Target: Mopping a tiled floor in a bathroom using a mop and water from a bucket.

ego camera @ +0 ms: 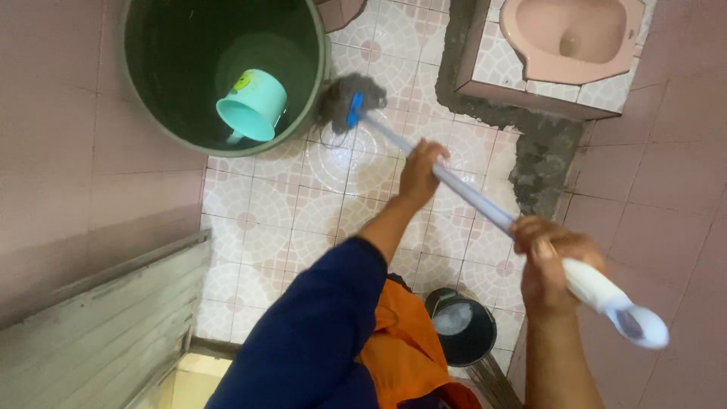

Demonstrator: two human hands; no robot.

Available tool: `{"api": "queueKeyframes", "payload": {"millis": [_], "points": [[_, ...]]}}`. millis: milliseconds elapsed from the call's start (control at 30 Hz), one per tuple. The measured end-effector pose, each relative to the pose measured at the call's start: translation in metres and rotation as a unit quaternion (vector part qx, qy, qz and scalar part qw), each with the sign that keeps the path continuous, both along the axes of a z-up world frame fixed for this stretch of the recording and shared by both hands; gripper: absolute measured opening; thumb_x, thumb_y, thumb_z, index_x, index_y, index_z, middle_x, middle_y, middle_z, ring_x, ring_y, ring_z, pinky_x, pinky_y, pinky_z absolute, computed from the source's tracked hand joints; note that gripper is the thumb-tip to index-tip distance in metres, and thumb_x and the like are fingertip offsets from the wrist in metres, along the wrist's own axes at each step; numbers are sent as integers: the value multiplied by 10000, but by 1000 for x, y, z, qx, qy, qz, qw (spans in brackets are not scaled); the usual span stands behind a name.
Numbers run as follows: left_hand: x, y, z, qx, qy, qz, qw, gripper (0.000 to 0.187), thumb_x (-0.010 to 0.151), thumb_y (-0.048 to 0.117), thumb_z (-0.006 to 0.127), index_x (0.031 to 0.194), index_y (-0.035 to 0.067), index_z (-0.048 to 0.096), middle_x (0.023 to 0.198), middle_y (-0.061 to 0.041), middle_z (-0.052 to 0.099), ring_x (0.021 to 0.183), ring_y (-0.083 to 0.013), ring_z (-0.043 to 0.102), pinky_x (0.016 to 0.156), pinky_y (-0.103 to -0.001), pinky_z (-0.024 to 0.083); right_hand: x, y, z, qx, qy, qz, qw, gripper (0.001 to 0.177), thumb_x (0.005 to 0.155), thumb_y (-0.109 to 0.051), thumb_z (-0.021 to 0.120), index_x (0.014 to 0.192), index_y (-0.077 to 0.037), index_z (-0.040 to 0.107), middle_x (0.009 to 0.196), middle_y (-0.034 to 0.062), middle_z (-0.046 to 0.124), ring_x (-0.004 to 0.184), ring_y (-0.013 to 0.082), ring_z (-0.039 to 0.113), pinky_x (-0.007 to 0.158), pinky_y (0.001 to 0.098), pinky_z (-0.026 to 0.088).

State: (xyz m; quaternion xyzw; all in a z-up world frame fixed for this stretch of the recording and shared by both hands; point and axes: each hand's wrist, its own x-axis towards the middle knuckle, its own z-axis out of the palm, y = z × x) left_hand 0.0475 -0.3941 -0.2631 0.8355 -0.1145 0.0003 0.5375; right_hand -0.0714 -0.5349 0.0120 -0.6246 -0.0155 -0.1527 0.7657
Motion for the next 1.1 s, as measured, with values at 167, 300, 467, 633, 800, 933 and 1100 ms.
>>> {"api": "queueKeyframes", "payload": {"millis": [167,300,467,633,800,933,1100], "points": [[92,1,-39,58,-14,51,997,276,850,-20,643,1066,152,637,1255,-152,654,1274,-393,569,1157,-488,416,58,24,-30,-151,-49,-3,987,163,1068,-107,605,949,-68,500,881,128,656,826,222,665,967,483,578],[115,-3,-21,106,-2,72,992,203,807,60,702,989,138,654,1325,-221,619,1253,-431,551,1021,-477,461,72,39,-27,-172,-24,-26,985,181,1090,-74,606,944,-60,501,877,149,636,809,215,653,1020,512,583],[93,-24,24,101,46,6,994,239,815,216,845,929,116,660,1241,-238,622,1183,-439,577,970,-489,486,70,-4,-15,-118,-16,-76,990,159,1080,-95,631,958,-67,534,812,132,643,767,223,697,818,449,616],[38,-28,62,66,50,-22,996,316,767,88,794,1043,132,647,1161,-117,691,1188,-355,624,979,-446,516,45,-6,26,-121,-18,-100,987,162,1082,-81,616,950,-91,523,768,130,624,721,218,672,789,428,612],[37,-52,27,54,78,-24,995,342,793,-6,720,1088,162,672,1162,-92,713,1164,-325,641,967,-431,534,36,3,17,-112,-6,-95,989,152,1051,-55,607,962,-99,493,737,105,597,722,190,623,824,387,563],[76,-77,-36,-20,-56,33,998,331,859,-14,678,1124,183,656,1244,-101,668,1219,-340,627,1010,-448,537,59,-1,-5,-129,-19,-49,990,165,1024,-37,614,933,-106,494,793,97,602,793,208,622,792,362,540],[147,-86,0,116,56,1,992,374,734,20,739,1059,199,699,1396,-196,561,1180,-399,591,873,-539,494,100,-21,-29,-182,-29,-18,983,162,1038,-40,621,929,-97,516,787,90,603,773,199,612,821,393,556]]}}
